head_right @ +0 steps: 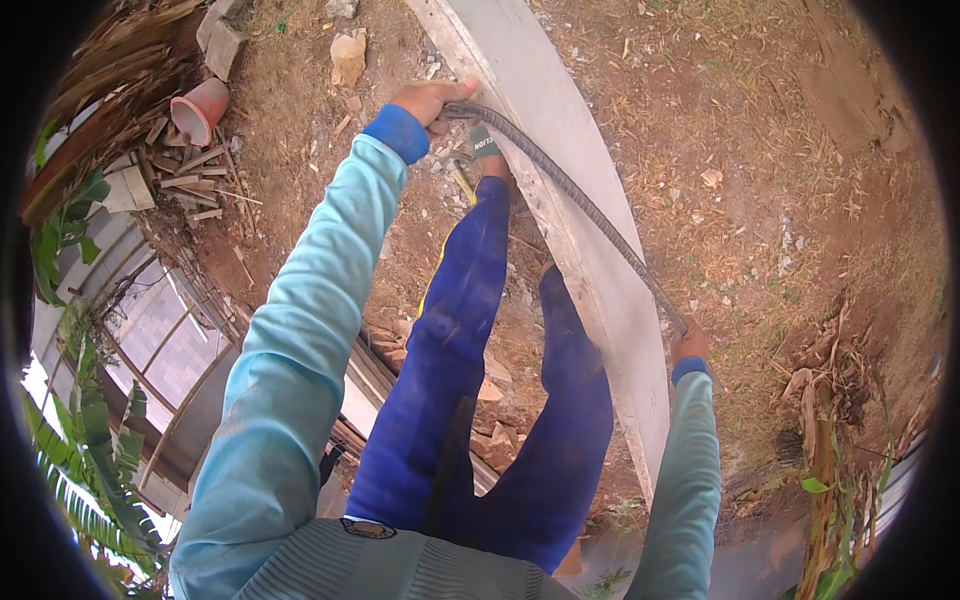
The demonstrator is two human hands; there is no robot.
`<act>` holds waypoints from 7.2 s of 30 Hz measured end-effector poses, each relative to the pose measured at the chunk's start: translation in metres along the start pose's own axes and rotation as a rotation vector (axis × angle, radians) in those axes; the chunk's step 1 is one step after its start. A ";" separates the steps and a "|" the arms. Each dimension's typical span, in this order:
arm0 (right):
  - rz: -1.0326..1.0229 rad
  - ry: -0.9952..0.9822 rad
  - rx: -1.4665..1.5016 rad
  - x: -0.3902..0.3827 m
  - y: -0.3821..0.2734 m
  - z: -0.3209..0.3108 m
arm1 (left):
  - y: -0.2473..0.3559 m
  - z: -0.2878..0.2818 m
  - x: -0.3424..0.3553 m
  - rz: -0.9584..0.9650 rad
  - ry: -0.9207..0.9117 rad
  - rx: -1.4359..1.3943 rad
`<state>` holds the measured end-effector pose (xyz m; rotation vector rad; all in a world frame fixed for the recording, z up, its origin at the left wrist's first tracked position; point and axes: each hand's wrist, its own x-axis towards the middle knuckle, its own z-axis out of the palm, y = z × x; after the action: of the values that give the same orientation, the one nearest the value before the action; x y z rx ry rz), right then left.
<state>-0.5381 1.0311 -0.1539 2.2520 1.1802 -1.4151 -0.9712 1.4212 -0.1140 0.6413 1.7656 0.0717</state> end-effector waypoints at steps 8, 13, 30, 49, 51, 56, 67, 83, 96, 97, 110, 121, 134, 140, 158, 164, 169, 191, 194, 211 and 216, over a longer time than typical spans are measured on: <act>-0.094 0.068 -0.224 -0.171 -0.035 -0.049 | -0.025 0.002 -0.040 0.411 0.258 -0.593; 0.127 -0.058 -0.190 -0.265 -0.115 -0.095 | -0.060 0.039 -0.105 0.202 0.084 -0.740; 0.104 -0.049 -0.113 -0.364 -0.270 -0.151 | -0.105 0.086 -0.152 -0.131 -0.294 -0.991; -0.009 -0.023 0.042 -0.307 -0.180 -0.086 | -0.106 0.135 -0.156 0.108 -0.024 -0.352; 0.017 -0.089 0.096 -0.304 -0.186 -0.096 | -0.106 0.135 -0.158 0.113 0.015 -0.363; 0.054 -0.144 0.257 -0.309 -0.214 -0.134 | -0.104 0.134 -0.161 0.103 0.092 -0.386; -0.219 0.037 -0.130 -0.212 -0.095 -0.103 | -0.100 0.155 -0.134 0.133 0.149 -0.125; 0.095 -0.074 0.006 -0.317 -0.223 -0.169 | -0.095 0.131 -0.172 -0.012 -0.140 -0.599; -0.067 -0.133 0.045 -0.263 -0.140 -0.094 | -0.098 0.144 -0.149 0.227 0.056 -0.318; -0.065 -0.136 0.056 -0.265 -0.136 -0.095 | -0.101 0.147 -0.150 0.207 0.056 -0.275; -0.106 -0.136 0.149 -0.227 -0.088 -0.089 | -0.086 0.179 -0.144 0.190 0.067 -0.235; -0.123 -0.165 0.161 -0.239 -0.099 -0.117 | -0.095 0.168 -0.148 0.221 0.169 -0.244; -0.157 -0.181 0.125 -0.194 -0.038 -0.071 | -0.084 0.192 -0.147 0.251 0.265 -0.198; -0.270 -0.119 0.197 -0.153 0.001 -0.034 | -0.110 0.175 -0.127 0.301 0.223 -0.024; -0.321 -0.023 0.101 -0.034 0.073 -0.002 | 0.020 0.042 -0.009 -0.177 -0.183 0.143; -0.248 -0.081 0.157 -0.086 0.030 -0.058 | -0.011 0.019 -0.029 0.158 0.115 -0.500; -0.157 0.014 0.175 -0.191 0.001 -0.088 | -0.026 0.029 -0.073 0.169 0.205 -0.600; 0.132 0.191 -0.191 -0.382 -0.125 -0.129 | -0.230 0.076 -0.230 -0.135 -0.094 -0.784; 0.130 0.171 -0.172 -0.384 -0.118 -0.125 | -0.236 0.080 -0.224 -0.115 -0.105 -0.886; 0.020 -0.011 0.054 -0.360 -0.040 -0.048 | -0.199 0.245 -0.227 0.213 0.249 -0.363; -0.050 -0.043 0.197 -0.311 0.016 -0.017 | -0.180 0.254 -0.235 0.140 0.157 -0.098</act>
<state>-0.5805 0.8726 0.1116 2.3207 1.1365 -1.6570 -0.7730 1.0912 -0.0510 0.7023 1.8532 0.3104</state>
